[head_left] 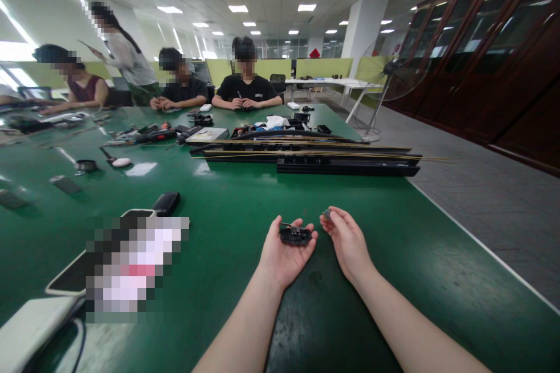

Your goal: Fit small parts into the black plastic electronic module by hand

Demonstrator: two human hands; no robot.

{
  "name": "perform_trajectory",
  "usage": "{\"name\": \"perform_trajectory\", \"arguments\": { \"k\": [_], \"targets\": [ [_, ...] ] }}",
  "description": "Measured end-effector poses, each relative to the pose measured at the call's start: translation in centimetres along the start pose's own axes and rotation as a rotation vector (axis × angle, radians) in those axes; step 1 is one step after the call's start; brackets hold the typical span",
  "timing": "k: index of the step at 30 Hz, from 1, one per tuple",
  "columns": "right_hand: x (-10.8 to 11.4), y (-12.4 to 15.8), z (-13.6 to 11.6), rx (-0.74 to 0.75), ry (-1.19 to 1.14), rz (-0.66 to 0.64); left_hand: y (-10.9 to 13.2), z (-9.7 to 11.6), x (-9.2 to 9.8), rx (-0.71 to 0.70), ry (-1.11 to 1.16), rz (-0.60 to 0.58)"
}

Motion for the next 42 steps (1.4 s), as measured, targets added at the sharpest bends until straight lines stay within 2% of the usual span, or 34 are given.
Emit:
{"name": "perform_trajectory", "arguments": {
  "k": [15,21,27,31,33,37,42],
  "targets": [
    [0.0,0.0,0.1,0.007,0.036,-0.003,0.1,0.0,-0.1,-0.012,0.003,0.026],
    [0.0,0.1,0.0,0.030,0.118,0.013,0.0,0.0,-0.1,-0.015,0.000,0.029],
    [-1.0,0.6,-0.1,0.069,0.251,-0.072,0.1,0.0,-0.2,-0.021,0.019,0.051],
    [-1.9,1.5,-0.3,0.174,0.462,-0.124,0.1,0.1,-0.2,-0.047,0.033,0.064],
    [-2.5,2.2,-0.8,0.285,0.594,-0.147,0.0,0.1,-0.3,-0.052,0.041,0.052],
    [-4.2,3.9,-1.2,0.529,0.878,-0.291,-0.1,0.2,-0.5,-0.065,0.077,0.045],
    [-4.5,4.3,-0.7,0.613,1.061,-0.296,-0.1,0.1,-0.4,-0.060,0.086,0.059]
  ]
}}
Point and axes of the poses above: each hand's wrist, its own y-axis away from the middle knuckle, its own x-axis out of the back of the hand, z = x × y, the point moved 6 cm from there along -y, towards the middle knuckle, and after that the axes turned 15 degrees about -x, right-handed, at the moved point
